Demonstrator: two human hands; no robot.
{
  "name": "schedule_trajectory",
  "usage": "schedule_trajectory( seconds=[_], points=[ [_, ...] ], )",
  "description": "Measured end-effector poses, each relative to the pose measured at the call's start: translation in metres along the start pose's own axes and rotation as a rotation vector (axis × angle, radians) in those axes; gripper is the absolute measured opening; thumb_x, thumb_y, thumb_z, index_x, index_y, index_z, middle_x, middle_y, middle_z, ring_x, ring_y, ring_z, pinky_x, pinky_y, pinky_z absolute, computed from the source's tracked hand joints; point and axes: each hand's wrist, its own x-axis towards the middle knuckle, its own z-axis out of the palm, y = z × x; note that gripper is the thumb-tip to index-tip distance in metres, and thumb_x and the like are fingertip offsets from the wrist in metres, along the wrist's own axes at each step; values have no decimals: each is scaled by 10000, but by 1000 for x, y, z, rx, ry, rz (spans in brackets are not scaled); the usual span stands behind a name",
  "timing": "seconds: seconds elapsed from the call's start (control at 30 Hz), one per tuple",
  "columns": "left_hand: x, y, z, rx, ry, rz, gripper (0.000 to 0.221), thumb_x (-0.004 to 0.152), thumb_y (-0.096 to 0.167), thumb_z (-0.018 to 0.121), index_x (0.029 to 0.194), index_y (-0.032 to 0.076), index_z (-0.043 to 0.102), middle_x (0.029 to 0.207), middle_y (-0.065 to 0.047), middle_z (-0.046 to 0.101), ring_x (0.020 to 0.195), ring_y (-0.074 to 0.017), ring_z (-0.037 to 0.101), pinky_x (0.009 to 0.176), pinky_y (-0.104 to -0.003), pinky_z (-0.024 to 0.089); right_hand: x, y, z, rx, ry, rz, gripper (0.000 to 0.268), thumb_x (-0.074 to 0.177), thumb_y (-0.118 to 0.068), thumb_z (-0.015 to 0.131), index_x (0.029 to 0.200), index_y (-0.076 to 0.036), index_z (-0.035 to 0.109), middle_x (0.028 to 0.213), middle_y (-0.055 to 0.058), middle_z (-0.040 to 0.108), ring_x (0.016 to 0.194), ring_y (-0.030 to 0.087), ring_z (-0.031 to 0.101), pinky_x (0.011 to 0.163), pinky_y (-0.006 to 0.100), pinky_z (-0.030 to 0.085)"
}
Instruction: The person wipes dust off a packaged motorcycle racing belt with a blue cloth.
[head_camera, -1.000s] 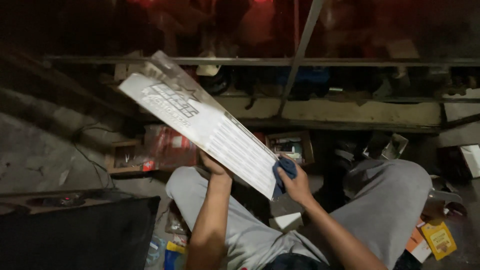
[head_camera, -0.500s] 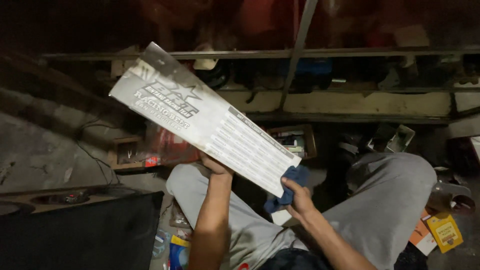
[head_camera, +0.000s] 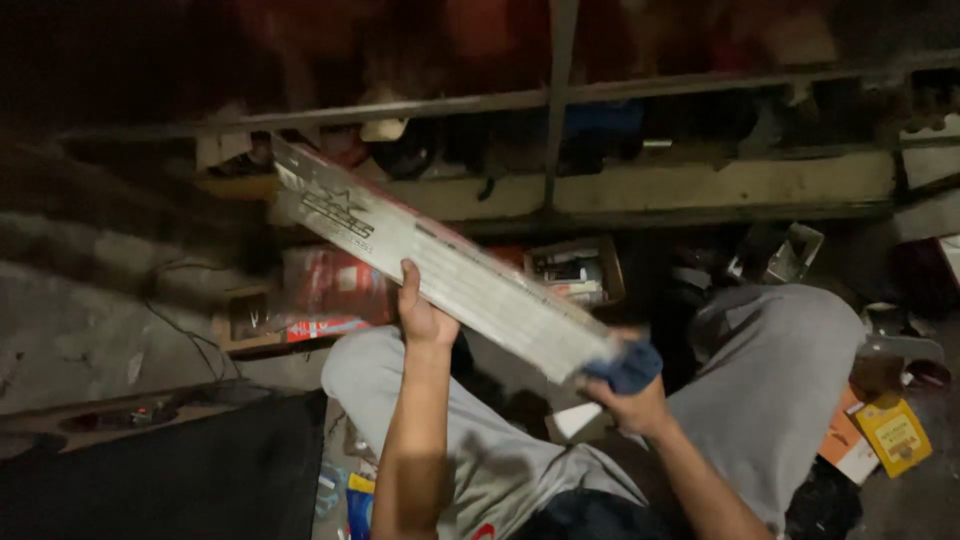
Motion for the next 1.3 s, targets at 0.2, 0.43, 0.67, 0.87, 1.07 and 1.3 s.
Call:
schedule_trajectory(
  seconds=[0.2, 0.43, 0.67, 0.87, 1.07, 1.3],
  points=[
    [4, 1, -15, -426, -339, -11, 355, 1207, 288, 546, 1470, 88, 418, 1285, -68, 669, 1179, -229, 565, 1150, -430, 390, 1, -19, 15, 1070, -380, 130, 743, 778, -122, 866, 1445, -68, 542, 1143, 204, 626, 1032, 306, 645, 918, 462, 541],
    [20, -55, -105, -410, -281, -248, 421, 1029, 330, 520, 1388, 114, 551, 1348, -116, 674, 1306, -222, 598, 892, -298, 456, 22, -94, 71, 379, -444, -94, 632, 746, -206, 832, 1341, -128, 630, 1591, 259, 437, 1404, 379, 500, 1147, 488, 410],
    [-6, -87, -133, -706, -199, -606, 490, 1127, 310, 462, 1502, -5, 457, 1498, -217, 550, 1370, -305, 527, 1085, -369, 429, 35, -87, 128, -200, -121, -419, 652, 712, -339, 929, 1280, -139, 681, 1613, 280, 376, 1515, 460, 375, 1251, 535, 291],
    [-18, -85, -49, -362, -88, -419, 539, 1103, 290, 392, 1580, 41, 373, 1565, -150, 484, 1412, -310, 486, 1215, -423, 338, 66, -115, 127, -171, 97, -352, 675, 748, -280, 903, 1323, -52, 635, 1661, 302, 308, 1522, 461, 404, 1245, 484, 356],
    [-30, -25, 21, -315, -468, -265, 938, 986, 661, 546, 1606, -16, 353, 1600, -202, 449, 1444, -359, 485, 1214, -482, 382, 88, -115, 126, -188, 124, -254, 843, 707, -270, 890, 1431, -43, 524, 1670, 288, 248, 1453, 391, 468, 1157, 432, 439],
    [-27, -24, 9, 175, -392, -85, 692, 1020, 379, 632, 1545, -17, 418, 1518, -183, 527, 1393, -331, 538, 1216, -484, 407, 45, -80, 127, -195, 44, -255, 1053, 690, -241, 904, 1547, -1, 342, 1657, 269, 276, 1533, 404, 339, 1231, 465, 324]
  ],
)
